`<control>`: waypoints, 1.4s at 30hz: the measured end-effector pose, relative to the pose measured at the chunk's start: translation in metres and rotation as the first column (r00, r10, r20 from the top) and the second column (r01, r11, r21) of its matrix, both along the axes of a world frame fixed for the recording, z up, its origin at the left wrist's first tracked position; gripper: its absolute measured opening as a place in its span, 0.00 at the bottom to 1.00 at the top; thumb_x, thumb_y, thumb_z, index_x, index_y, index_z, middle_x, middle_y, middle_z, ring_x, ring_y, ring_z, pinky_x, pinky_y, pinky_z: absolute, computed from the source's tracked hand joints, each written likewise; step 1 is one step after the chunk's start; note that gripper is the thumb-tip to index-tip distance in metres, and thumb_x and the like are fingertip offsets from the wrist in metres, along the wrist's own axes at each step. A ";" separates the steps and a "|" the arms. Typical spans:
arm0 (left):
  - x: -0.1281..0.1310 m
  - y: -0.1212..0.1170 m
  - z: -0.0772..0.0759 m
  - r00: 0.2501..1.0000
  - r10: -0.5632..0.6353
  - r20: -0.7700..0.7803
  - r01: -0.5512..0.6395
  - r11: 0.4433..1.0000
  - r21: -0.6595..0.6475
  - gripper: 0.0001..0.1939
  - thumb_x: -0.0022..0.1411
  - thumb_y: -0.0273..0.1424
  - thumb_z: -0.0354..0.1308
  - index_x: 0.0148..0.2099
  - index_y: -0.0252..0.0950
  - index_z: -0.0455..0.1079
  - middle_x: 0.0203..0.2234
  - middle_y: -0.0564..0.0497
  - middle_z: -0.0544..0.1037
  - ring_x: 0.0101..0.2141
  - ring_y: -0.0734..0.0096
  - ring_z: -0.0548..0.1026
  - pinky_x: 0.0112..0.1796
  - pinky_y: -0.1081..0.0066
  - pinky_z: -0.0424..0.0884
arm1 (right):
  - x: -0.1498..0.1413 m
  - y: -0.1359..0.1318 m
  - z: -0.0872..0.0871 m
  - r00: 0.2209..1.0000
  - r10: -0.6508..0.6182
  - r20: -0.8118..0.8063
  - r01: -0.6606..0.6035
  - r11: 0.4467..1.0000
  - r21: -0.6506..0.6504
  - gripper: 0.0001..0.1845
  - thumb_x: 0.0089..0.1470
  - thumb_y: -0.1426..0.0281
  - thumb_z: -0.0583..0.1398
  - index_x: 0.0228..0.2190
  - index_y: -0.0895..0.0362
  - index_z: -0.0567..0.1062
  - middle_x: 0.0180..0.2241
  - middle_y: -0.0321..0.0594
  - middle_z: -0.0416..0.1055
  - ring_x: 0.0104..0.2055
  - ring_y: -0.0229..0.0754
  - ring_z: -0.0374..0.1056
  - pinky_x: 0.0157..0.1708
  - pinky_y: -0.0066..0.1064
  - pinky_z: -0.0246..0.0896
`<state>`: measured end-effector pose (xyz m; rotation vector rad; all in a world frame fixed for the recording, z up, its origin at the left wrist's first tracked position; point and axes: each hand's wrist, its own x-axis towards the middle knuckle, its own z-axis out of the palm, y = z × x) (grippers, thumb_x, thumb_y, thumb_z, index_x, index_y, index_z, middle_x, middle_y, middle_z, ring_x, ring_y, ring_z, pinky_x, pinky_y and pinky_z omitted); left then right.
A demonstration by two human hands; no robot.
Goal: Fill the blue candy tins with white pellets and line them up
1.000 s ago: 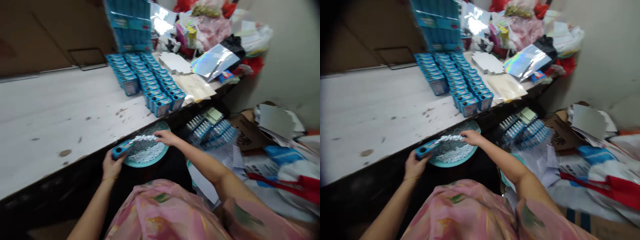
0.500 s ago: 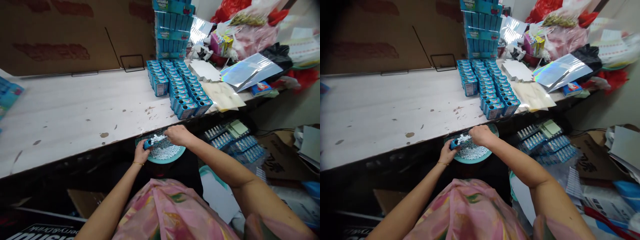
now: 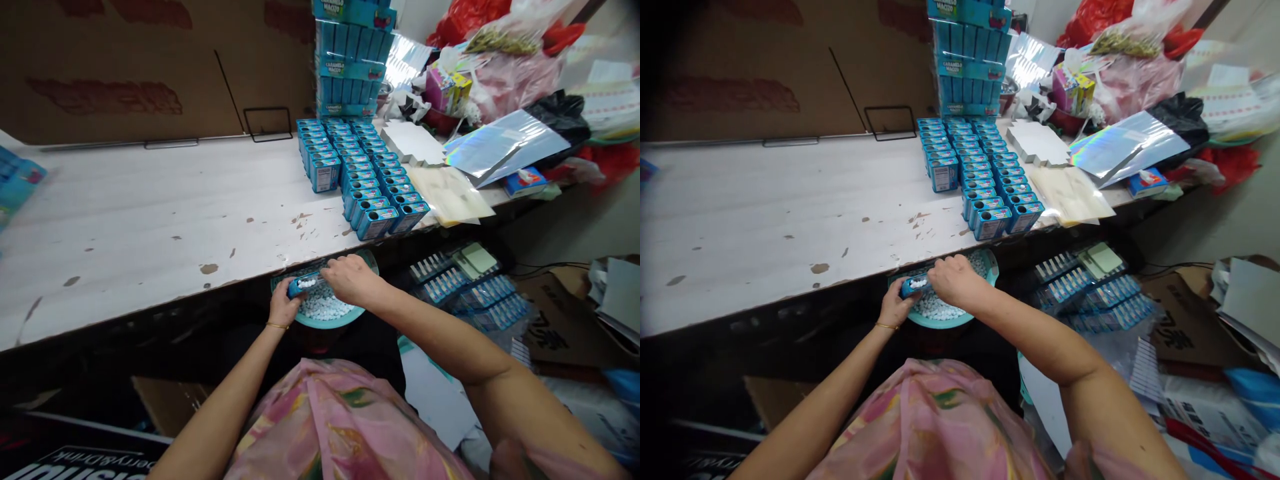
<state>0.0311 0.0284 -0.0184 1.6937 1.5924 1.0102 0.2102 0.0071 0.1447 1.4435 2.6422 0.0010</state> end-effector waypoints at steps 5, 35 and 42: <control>-0.002 0.001 0.004 0.992 -0.008 0.130 0.010 1.000 -0.013 0.21 0.42 0.34 0.58 0.41 0.35 0.64 0.33 0.51 0.70 0.36 0.67 0.68 0.40 0.67 0.64 | 0.016 0.000 0.008 0.999 -0.052 -0.016 0.052 0.999 -0.017 0.14 0.52 0.70 0.47 0.36 0.56 0.69 0.35 0.45 0.68 0.37 0.43 0.64 0.35 0.32 0.54; -0.029 -0.017 0.019 0.973 0.087 0.213 -0.085 0.996 -0.019 0.19 0.43 0.34 0.59 0.40 0.35 0.63 0.32 0.51 0.70 0.34 0.69 0.69 0.39 0.67 0.65 | 0.058 0.023 -0.107 0.718 -0.398 -0.571 0.121 0.879 -0.461 0.16 0.45 0.71 0.55 0.39 0.58 0.69 0.31 0.36 0.69 0.33 0.38 0.63 0.34 0.27 0.56; -0.006 -0.012 0.019 0.997 -0.002 0.074 -0.002 0.998 0.059 0.17 0.43 0.28 0.57 0.40 0.35 0.64 0.35 0.48 0.69 0.38 0.66 0.67 0.41 0.66 0.63 | 0.042 0.014 -0.030 0.918 -0.208 -0.338 0.101 0.946 -0.308 0.17 0.48 0.65 0.54 0.42 0.51 0.68 0.34 0.36 0.71 0.38 0.40 0.65 0.35 0.28 0.55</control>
